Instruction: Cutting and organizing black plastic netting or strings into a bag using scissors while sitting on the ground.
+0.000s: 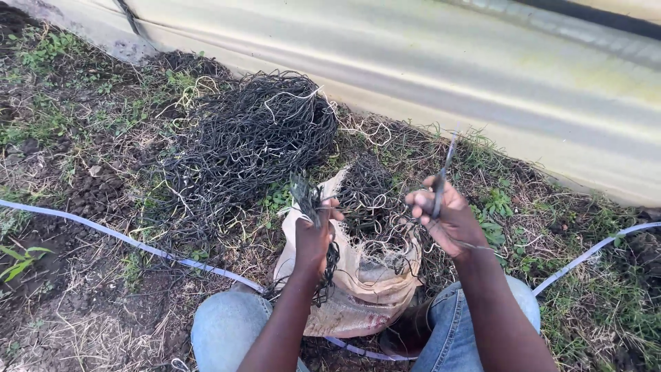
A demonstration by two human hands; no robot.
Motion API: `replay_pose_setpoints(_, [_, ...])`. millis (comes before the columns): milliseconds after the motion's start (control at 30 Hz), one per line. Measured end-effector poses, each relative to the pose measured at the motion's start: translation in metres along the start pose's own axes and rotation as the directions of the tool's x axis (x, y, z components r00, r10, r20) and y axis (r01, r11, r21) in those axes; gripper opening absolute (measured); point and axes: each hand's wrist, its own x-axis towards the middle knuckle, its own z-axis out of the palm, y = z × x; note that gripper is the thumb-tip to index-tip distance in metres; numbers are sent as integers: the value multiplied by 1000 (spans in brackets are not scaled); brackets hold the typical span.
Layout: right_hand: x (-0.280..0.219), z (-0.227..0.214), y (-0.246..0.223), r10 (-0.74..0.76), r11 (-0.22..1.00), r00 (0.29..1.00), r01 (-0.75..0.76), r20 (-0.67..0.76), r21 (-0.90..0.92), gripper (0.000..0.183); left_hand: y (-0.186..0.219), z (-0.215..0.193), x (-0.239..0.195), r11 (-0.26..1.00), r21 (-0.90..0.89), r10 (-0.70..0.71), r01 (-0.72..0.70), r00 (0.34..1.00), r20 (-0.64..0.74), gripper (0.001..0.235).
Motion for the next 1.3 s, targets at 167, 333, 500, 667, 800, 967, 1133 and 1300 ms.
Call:
replay_pose_setpoints(167, [11,-4,31,4,999,966,9,-259,50,34,-19,25,-16,950,132,255,-282,948,192,34])
replay_pose_setpoints(333, [-17,66,50,131,988,956,-147,-261,-45,57,-61,35,-29,897,295,198,-328,898,394,51])
replay_pose_setpoints(500, [-20,66,62,154,971,952,-195,-265,-136,67,-40,33,-37,550,526,366,-649,753,547,48])
replay_pose_setpoints(667, [8,22,69,129,991,960,-135,-250,-9,55,-42,25,-34,787,357,344,-503,839,422,39])
replay_pose_setpoints(800, [34,-46,29,0,976,965,58,-264,212,24,-8,2,0,927,-105,375,-360,904,207,31])
replay_pose_setpoints(967, [30,-75,-12,5,952,972,67,-236,299,19,5,-37,18,861,-381,370,-335,929,20,27])
replay_pose_setpoints(1133, [11,-54,-38,-128,932,979,174,-160,319,30,25,-31,1,878,-343,384,-334,919,88,43])
replay_pose_setpoints(1300, [-29,-60,-105,-838,546,545,835,29,71,57,9,-44,8,837,-520,306,-171,934,185,46])
